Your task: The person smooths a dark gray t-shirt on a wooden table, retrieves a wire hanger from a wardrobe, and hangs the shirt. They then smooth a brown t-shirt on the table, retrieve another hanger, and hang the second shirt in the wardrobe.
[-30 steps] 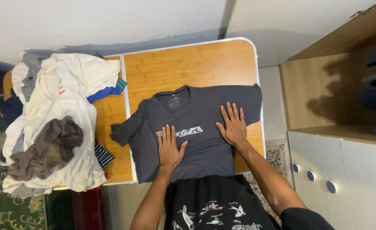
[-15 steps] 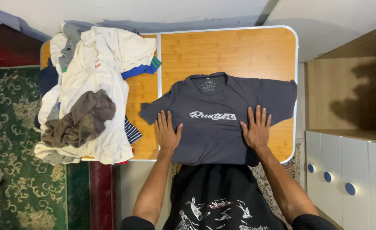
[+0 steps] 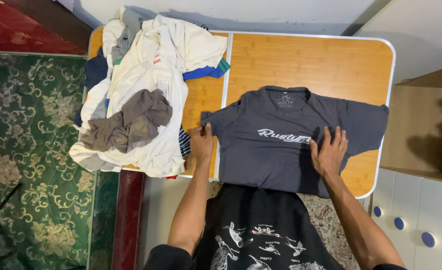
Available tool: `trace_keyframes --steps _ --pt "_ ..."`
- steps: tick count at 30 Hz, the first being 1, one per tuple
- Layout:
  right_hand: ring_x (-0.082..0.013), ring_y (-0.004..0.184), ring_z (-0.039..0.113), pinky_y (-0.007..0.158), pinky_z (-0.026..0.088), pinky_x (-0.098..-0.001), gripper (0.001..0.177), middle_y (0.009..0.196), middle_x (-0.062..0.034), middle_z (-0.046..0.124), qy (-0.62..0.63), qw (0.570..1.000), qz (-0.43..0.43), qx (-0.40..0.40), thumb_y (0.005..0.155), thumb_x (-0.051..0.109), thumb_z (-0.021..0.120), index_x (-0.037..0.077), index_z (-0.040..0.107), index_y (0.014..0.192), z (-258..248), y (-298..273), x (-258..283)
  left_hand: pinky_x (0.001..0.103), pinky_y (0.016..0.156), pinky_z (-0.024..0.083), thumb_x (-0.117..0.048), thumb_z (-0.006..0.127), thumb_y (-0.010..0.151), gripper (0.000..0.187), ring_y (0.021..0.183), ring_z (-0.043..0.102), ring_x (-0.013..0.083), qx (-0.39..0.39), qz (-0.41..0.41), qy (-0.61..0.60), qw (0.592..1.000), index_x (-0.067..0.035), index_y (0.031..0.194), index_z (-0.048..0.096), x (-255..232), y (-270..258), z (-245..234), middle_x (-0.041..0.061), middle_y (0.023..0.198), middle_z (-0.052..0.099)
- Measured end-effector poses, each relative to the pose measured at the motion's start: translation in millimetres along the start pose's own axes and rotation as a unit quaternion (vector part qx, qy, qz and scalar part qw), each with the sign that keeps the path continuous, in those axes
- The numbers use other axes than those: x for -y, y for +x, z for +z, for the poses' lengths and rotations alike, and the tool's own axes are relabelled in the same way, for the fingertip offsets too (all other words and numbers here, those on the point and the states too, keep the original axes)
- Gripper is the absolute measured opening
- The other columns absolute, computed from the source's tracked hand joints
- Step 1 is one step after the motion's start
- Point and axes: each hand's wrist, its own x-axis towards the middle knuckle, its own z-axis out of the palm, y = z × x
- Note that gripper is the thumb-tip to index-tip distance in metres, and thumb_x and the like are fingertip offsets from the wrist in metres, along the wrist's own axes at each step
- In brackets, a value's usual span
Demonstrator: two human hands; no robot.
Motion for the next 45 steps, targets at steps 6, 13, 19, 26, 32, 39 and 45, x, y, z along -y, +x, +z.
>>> trace_keyframes --steps 6,13,19,26,32,39,45 --pt "-0.0509 0.146 0.031 0.120 0.026 -0.0605 0.058 0.156 -0.0311 0.039 0.038 0.999 -0.024 -0.001 0.099 0.034 0.066 0.003 0.053 0.147 9 29 74 0.044 0.073 0.054 -0.045 0.073 0.095 0.043 0.080 0.072 0.0334 -0.034 0.002 0.009 0.999 -0.002 0.093 0.073 21 22 14 0.014 0.087 0.075" --pt "-0.0461 0.139 0.040 0.115 0.033 -0.0581 0.051 0.145 -0.0230 0.052 0.070 0.994 -0.079 0.013 0.100 0.033 0.066 0.004 0.057 0.141 31 71 123 0.029 0.070 0.054 -0.019 0.080 0.091 0.032 0.080 0.066 0.0204 -0.061 0.099 -0.309 0.944 0.001 0.110 0.063 32 78 42 0.007 0.098 0.068" --pt "-0.0412 0.135 0.044 0.108 0.039 -0.0551 0.052 0.140 -0.0167 0.057 0.065 0.990 -0.108 0.063 0.095 0.033 0.069 0.008 0.057 0.139 47 112 148 0.027 0.053 0.043 -0.017 0.071 0.095 0.028 0.065 0.054 0.0147 0.095 -0.156 -0.461 0.869 0.001 0.114 0.060 18 141 39 0.005 0.081 0.060" --pt "-0.0391 0.130 0.049 0.102 0.044 -0.0523 0.056 0.140 -0.0157 0.058 0.057 0.981 -0.169 0.078 0.088 0.028 0.073 0.005 0.057 0.137 82 172 151 0.041 0.078 0.052 -0.030 0.081 0.084 0.047 0.091 0.063 0.0311 -0.003 0.092 -0.026 0.995 -0.003 0.120 0.065 -1 113 21 0.016 0.096 0.065" --pt "-0.0352 0.118 0.055 0.097 0.045 -0.0509 0.032 0.121 -0.0099 0.067 -0.002 0.971 -0.132 0.198 0.087 0.027 0.075 0.014 0.066 0.115 103 200 142 0.045 0.102 0.040 -0.030 0.077 0.088 0.050 0.117 0.058 0.0368 0.100 0.415 0.170 0.888 -0.008 0.131 0.062 -48 99 -6 0.015 0.122 0.067" --pt "-0.0384 0.109 0.062 0.091 0.050 -0.0494 0.022 0.110 -0.0150 0.070 -0.025 0.979 -0.098 0.177 0.089 0.029 0.071 0.014 0.068 0.104 84 222 149 0.045 0.105 0.039 -0.024 0.073 0.087 0.014 0.115 0.063 0.0260 0.215 0.315 0.203 0.902 -0.017 0.098 0.078 -38 114 3 0.005 0.107 0.074" --pt "-0.0443 0.086 0.070 0.078 0.054 -0.0560 0.022 0.088 -0.0234 0.073 0.000 0.984 -0.007 0.178 0.096 0.030 0.061 0.012 0.065 0.107 104 218 162 0.045 0.097 0.039 -0.025 0.073 0.079 0.014 0.107 0.060 0.0298 0.084 0.249 0.159 0.952 -0.016 0.089 0.077 -43 124 19 0.006 0.099 0.071"
